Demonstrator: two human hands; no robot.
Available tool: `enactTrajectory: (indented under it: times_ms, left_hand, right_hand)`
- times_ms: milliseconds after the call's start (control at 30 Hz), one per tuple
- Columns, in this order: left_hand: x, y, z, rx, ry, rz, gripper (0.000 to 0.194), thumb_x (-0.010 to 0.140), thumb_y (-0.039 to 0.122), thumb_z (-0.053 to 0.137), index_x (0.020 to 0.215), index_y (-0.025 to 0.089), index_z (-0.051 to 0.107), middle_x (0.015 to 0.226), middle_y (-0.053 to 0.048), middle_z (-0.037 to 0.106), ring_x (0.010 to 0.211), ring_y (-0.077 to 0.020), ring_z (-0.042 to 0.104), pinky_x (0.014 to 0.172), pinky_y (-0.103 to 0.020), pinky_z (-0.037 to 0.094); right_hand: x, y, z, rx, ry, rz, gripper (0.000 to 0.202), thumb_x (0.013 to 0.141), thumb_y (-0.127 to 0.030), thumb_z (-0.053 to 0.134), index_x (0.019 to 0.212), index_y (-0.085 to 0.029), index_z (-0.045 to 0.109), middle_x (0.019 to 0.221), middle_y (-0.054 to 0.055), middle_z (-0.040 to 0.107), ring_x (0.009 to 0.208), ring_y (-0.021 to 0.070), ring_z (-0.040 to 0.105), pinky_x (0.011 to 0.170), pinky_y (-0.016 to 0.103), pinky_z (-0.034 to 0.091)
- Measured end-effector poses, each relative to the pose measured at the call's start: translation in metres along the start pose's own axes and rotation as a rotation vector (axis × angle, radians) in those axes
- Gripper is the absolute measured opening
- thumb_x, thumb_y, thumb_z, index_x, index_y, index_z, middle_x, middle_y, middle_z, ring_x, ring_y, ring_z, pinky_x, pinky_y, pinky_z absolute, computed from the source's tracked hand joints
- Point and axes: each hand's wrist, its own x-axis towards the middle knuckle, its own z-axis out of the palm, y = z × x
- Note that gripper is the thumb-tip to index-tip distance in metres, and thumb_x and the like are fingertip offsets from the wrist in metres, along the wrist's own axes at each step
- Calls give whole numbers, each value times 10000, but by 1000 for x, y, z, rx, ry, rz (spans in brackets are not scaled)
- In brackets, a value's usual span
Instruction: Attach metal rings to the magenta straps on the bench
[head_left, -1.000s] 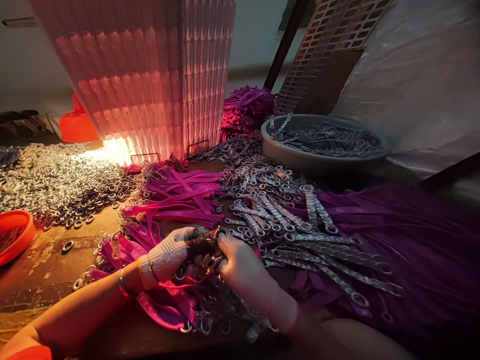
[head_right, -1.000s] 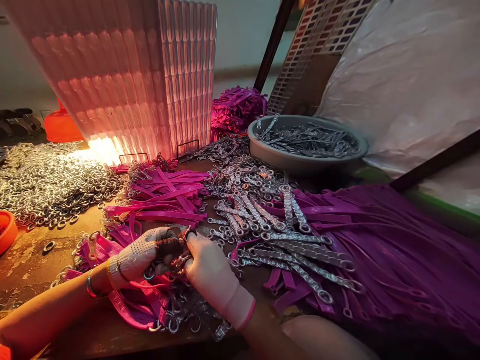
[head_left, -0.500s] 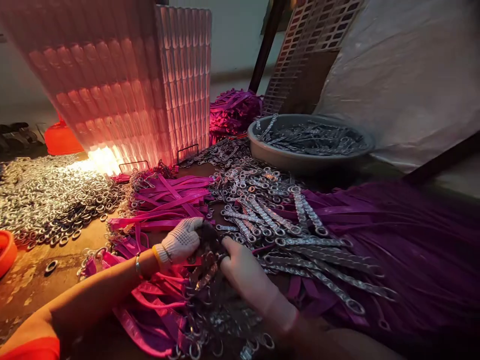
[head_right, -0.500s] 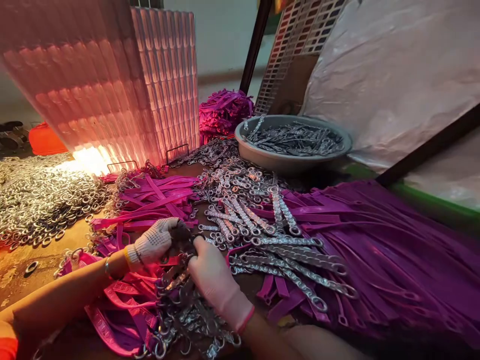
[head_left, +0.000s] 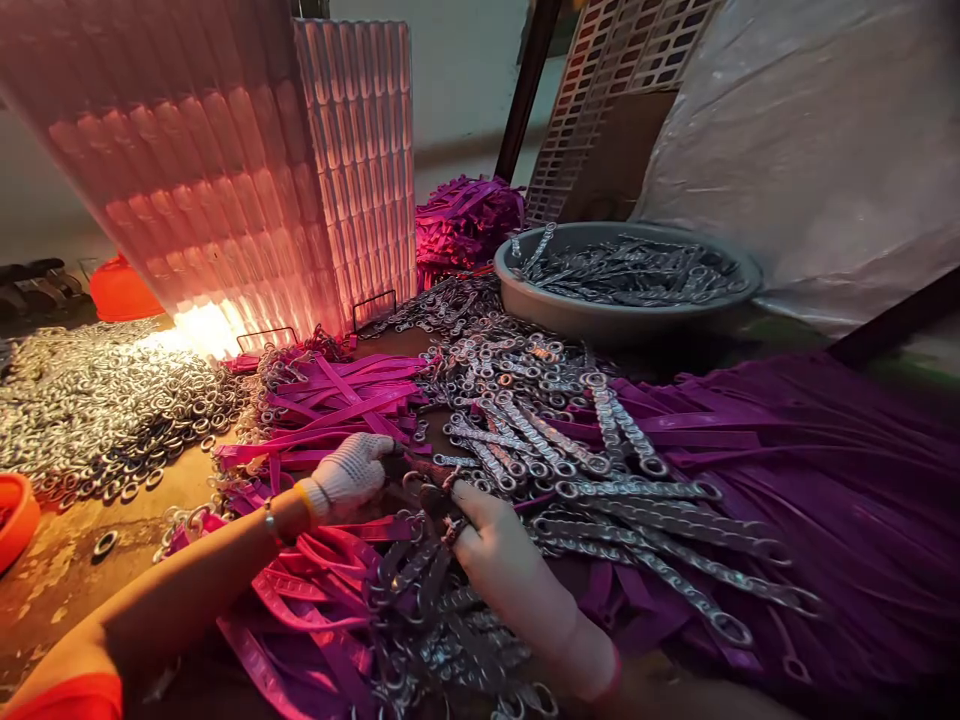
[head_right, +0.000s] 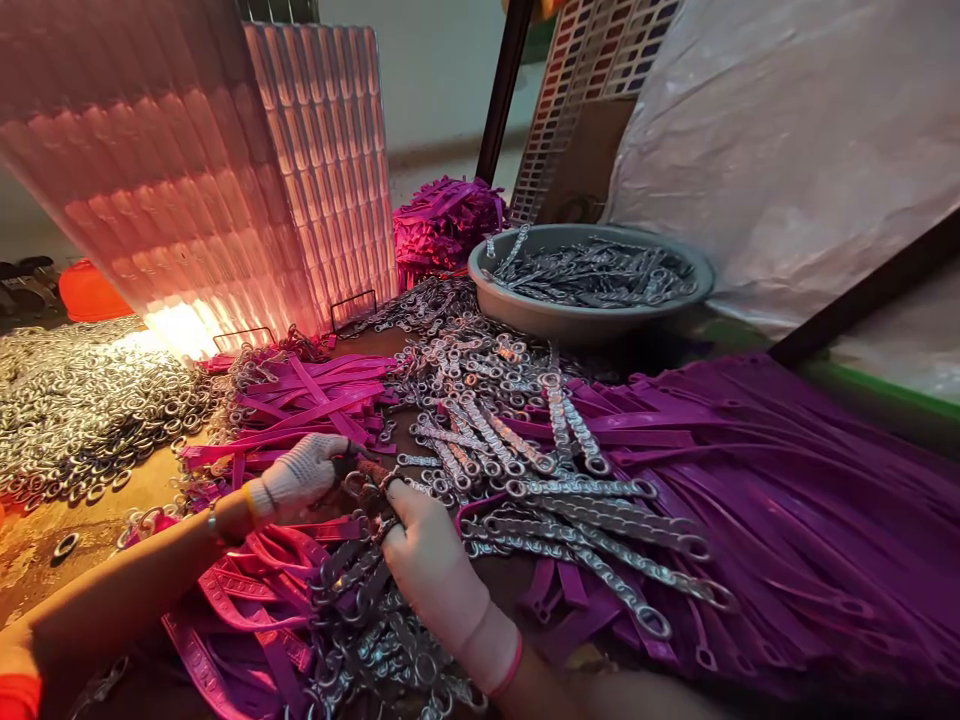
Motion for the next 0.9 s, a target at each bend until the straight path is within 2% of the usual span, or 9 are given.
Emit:
enactTrajectory:
  times_ms: [167, 300, 400, 500, 600, 667, 767, 833, 900]
  left_hand:
    - [-55, 4, -26, -380, -117, -161, 345, 784, 466, 651, 765, 123, 614, 569, 8, 554, 378, -51, 420, 358, -160, 304]
    - [-82, 1, -29, -351, -124, -201, 421, 789, 567, 614, 709, 158, 553, 476, 50, 464, 335, -57, 363, 315, -164, 251]
    - [-90, -2, -26, -312, -140, -200, 399, 819, 548, 570, 687, 175, 518, 450, 59, 429, 329, -62, 329, 318, -175, 244]
    - [-91, -5, -22, -194, -143, -77, 250, 819, 390, 583, 713, 164, 567, 527, 40, 484, 412, -68, 390, 388, -174, 312]
    - [-89, -11, -19, -63, -96, 111, 107, 757, 251, 622, 738, 147, 638, 699, -10, 609, 618, -112, 512, 547, -191, 421]
    - [-88, -18, -17, -24, -76, 157, 77, 725, 203, 625, 749, 142, 665, 749, -28, 641, 694, -142, 537, 607, -211, 444]
    - [-87, -31, -13, -36, -88, 118, 128, 743, 185, 564, 771, 133, 678, 671, -24, 613, 607, -130, 518, 561, -218, 431]
    - [-87, -38, -10, -95, -84, 69, 162, 762, 197, 533, 793, 126, 676, 609, -12, 575, 534, -111, 488, 522, -210, 411]
    - [-88, -43, -6, -168, -61, 46, 160, 756, 208, 545, 790, 117, 672, 593, -8, 562, 529, -105, 486, 522, -203, 404]
  right_hand:
    - [1, 6, 11, -258, -52, -13, 493, 662, -66, 389, 1036, -167, 693, 918, 74, 699, 866, 207, 606, 825, 306, 476]
    - [2, -5, 30, -598, -146, -65, 407, 656, -43, 425, 949, -156, 685, 974, 104, 692, 882, 215, 610, 786, 290, 449]
    - [0, -19, 43, -930, -241, -69, 308, 697, -56, 459, 899, -141, 676, 938, 132, 684, 831, 232, 620, 715, 301, 421]
    - [-5, -26, 50, -1111, -263, -90, 263, 748, -68, 468, 895, -142, 673, 975, 147, 673, 823, 237, 622, 671, 307, 393]
    - [-9, -21, 53, -1132, -206, -100, 266, 759, -54, 464, 903, -143, 669, 974, 137, 672, 806, 221, 618, 662, 299, 382]
    - [-11, -18, 51, -1083, -159, -99, 277, 737, -34, 464, 893, -144, 665, 921, 118, 676, 798, 207, 614, 676, 286, 385]
    - [-11, -20, 46, -975, -140, -32, 345, 728, -9, 450, 965, -150, 657, 975, 106, 688, 882, 200, 626, 735, 268, 396]
    - [-8, -26, 43, -920, -200, 71, 353, 756, -53, 479, 1051, -162, 638, 1026, 103, 697, 922, 212, 641, 734, 272, 403]
    - [-4, -31, 41, -923, -289, 184, 335, 761, -115, 523, 1075, -168, 625, 991, 105, 715, 903, 240, 662, 690, 287, 406]
